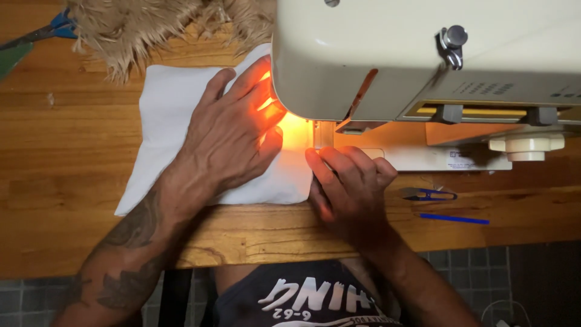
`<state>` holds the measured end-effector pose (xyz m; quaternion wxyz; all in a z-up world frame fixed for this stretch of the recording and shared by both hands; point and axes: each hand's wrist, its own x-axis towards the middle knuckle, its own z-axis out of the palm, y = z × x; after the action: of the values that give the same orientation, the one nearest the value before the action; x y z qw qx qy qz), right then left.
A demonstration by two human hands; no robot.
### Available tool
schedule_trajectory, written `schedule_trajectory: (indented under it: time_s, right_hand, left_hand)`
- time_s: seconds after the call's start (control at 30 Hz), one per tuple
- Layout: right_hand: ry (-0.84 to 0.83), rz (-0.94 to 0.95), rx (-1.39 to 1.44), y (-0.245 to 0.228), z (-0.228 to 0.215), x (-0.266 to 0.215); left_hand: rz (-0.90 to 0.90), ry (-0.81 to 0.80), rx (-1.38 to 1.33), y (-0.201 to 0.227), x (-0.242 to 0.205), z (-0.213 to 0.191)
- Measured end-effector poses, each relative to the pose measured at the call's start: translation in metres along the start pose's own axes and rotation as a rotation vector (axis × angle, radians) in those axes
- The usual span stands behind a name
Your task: Sewing a piece of white fabric using a sewing machine
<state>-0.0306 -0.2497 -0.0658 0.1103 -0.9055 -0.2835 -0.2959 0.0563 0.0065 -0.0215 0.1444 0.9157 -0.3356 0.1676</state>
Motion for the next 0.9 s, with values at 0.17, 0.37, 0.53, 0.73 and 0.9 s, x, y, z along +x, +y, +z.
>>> schedule_trajectory:
  time_s: [0.17, 0.37, 0.53, 0.73, 0.9]
  right_hand:
    - [-0.048, 0.007, -0.009, -0.001, 0.000, -0.005]
    - [-0.023, -0.001, -0.033, -0.005, 0.000, 0.000]
    - [-0.045, 0.022, -0.061, -0.005, 0.005, -0.003]
    - [-0.046, 0.049, -0.061, -0.003, 0.010, -0.002]
    - [-0.047, 0.063, -0.059, -0.002, 0.014, -0.002]
  left_hand:
    - [0.009, 0.028, 0.023, 0.000, 0.001, 0.002]
    - [0.007, 0.043, -0.006, 0.000, 0.002, -0.002]
    - [0.023, 0.057, -0.004, -0.004, 0.004, -0.001]
    - [0.026, 0.061, -0.001, -0.008, 0.007, 0.001]
    - [0.017, 0.066, 0.001, -0.010, 0.011, 0.003]
